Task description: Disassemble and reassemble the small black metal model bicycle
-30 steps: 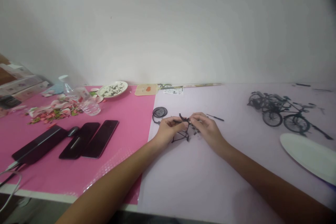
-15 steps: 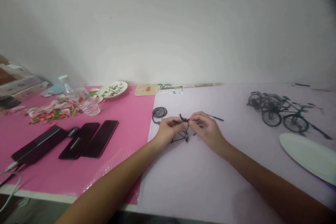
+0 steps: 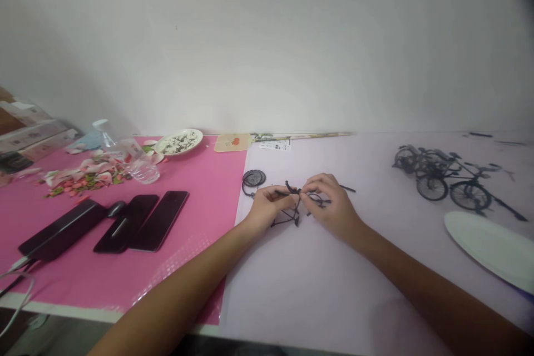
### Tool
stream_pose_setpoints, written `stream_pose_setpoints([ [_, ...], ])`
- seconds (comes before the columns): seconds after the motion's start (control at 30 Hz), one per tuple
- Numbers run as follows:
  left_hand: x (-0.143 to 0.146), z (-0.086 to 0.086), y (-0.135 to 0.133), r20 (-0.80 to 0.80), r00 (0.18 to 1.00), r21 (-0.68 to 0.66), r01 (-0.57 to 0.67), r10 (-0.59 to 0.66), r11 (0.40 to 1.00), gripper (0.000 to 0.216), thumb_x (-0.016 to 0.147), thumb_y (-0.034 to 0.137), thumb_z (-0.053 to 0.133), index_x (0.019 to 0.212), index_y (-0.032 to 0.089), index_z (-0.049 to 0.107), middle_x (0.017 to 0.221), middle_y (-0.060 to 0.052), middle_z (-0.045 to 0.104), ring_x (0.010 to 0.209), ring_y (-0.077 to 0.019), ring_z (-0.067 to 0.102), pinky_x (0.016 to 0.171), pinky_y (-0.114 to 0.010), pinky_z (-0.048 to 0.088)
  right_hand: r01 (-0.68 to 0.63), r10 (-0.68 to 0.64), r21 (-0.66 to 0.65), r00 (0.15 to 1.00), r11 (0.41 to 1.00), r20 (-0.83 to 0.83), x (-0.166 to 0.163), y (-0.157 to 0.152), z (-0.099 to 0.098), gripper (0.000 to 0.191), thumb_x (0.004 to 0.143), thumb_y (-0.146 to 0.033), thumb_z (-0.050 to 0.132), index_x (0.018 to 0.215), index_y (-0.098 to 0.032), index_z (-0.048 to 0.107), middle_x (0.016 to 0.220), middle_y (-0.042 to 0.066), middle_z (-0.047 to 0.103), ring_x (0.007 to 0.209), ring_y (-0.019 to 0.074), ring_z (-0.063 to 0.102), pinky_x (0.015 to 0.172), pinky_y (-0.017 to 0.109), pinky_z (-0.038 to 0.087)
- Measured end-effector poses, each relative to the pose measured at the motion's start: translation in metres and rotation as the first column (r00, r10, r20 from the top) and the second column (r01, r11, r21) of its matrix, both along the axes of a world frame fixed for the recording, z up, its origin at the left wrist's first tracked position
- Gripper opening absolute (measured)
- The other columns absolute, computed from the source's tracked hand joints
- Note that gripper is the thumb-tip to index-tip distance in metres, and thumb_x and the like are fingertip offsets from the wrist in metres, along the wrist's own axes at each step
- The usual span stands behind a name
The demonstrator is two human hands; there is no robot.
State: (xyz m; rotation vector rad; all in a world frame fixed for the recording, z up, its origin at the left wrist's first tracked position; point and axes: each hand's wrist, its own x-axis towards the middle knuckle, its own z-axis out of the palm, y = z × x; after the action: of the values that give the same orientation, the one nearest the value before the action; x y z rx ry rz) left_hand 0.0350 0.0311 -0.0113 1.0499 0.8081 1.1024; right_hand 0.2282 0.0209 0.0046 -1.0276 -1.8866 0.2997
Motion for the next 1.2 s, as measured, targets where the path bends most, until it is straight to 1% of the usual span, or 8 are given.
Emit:
stream_pose_setpoints([
  [0.23,0.001,0.001,0.0,0.0,1.0,-0.015,-0.008,0.008,1.0,0.036,0.067,0.034,0.094,0.093,0.013,0.081,0.092,-0.01,0.077,0.075,-0.016,0.066,0.074,-0.031,0.053,0.007,-0.006,-0.04,1.0,0.999,0.012,0.0,0.001,0.001,0.005,0.092,-0.024,0.069,0.089,-0.027,0.07,0.101,0.007,0.067,0.104,0.0298,0.06,0.094,0.048,0.05],
  [0.37,0.001,0.002,0.0,0.001,1.0,-0.012,-0.005,0.005,1.0,0.037,0.067,0.035,0.094,0.092,0.012,0.081,0.091,-0.01,0.077,0.074,-0.016,0.066,0.074,-0.031,0.053,0.013,-0.013,-0.022,1.0,1.0,0.016,0.0,0.002,0.0,0.005,0.092,-0.025,0.069,0.088,-0.028,0.07,0.099,0.006,0.067,0.103,0.03,0.06,0.094,0.049,0.049],
  [0.53,0.001,0.003,0.0,0.005,1.0,-0.014,-0.005,0.005,1.0,0.037,0.066,0.034,0.095,0.092,0.012,0.081,0.088,-0.009,0.077,0.072,-0.0159,0.066,0.073,-0.032,0.052,-0.015,0.014,0.017,1.0,1.0,0.009,0.0,0.002,0.001,0.005,0.091,-0.023,0.07,0.089,-0.028,0.07,0.097,0.006,0.067,0.1,0.029,0.061,0.092,0.048,0.05],
  [0.67,0.001,0.004,0.0,0.005,1.0,-0.018,-0.003,0.003,1.0,0.037,0.066,0.034,0.095,0.092,0.012,0.081,0.088,-0.009,0.076,0.072,-0.0154,0.065,0.073,-0.031,0.052,-0.017,0.017,0.013,1.0,1.0,-0.015,0.0,0.001,0.001,0.006,0.091,-0.022,0.07,0.088,-0.027,0.069,0.096,0.005,0.067,0.099,0.028,0.061,0.09,0.046,0.05],
  [0.8,0.001,0.004,0.0,0.004,1.0,-0.032,-0.001,0.002,0.999,0.038,0.065,0.033,0.095,0.093,0.012,0.081,0.09,-0.009,0.077,0.072,-0.0148,0.065,0.073,-0.03,0.052,-0.014,0.011,-0.058,0.999,0.998,-0.049,0.0,0.002,-0.002,0.005,0.092,-0.024,0.068,0.088,-0.027,0.069,0.097,0.005,0.068,0.099,0.0274,0.062,0.087,0.044,0.051],
  [0.93,0.0,0.001,0.001,0.001,1.0,-0.014,0.004,-0.004,1.0,0.036,0.068,0.033,0.093,0.094,0.013,0.081,0.092,-0.01,0.077,0.073,-0.0149,0.066,0.073,-0.03,0.052,-0.036,0.017,-0.143,0.991,0.989,-0.133,0.0,0.004,-0.007,0.003,0.092,-0.028,0.069,0.09,-0.027,0.07,0.099,0.005,0.068,0.095,0.0253,0.063,0.08,0.04,0.051],
  [1.1,-0.001,-0.001,0.002,0.003,1.0,-0.002,0.007,-0.007,1.0,0.035,0.068,0.034,0.093,0.092,0.013,0.08,0.093,-0.009,0.077,0.072,-0.0153,0.066,0.073,-0.031,0.053,-0.098,0.032,-0.261,0.969,0.96,-0.245,0.0,0.006,-0.011,0.011,0.093,-0.035,0.071,0.088,-0.026,0.071,0.1,0.005,0.068,0.095,0.0237,0.064,0.079,0.037,0.052],
  [1.2,-0.001,0.0,0.001,0.005,1.0,-0.001,0.01,-0.01,1.0,0.036,0.068,0.035,0.093,0.094,0.013,0.08,0.09,-0.009,0.077,0.072,-0.0156,0.067,0.073,-0.031,0.054,-0.109,0.018,-0.304,0.958,0.947,-0.288,-0.001,0.006,-0.01,0.015,0.092,-0.039,0.073,0.087,-0.025,0.071,0.1,0.005,0.068,0.094,0.0232,0.064,0.078,0.036,0.052],
])
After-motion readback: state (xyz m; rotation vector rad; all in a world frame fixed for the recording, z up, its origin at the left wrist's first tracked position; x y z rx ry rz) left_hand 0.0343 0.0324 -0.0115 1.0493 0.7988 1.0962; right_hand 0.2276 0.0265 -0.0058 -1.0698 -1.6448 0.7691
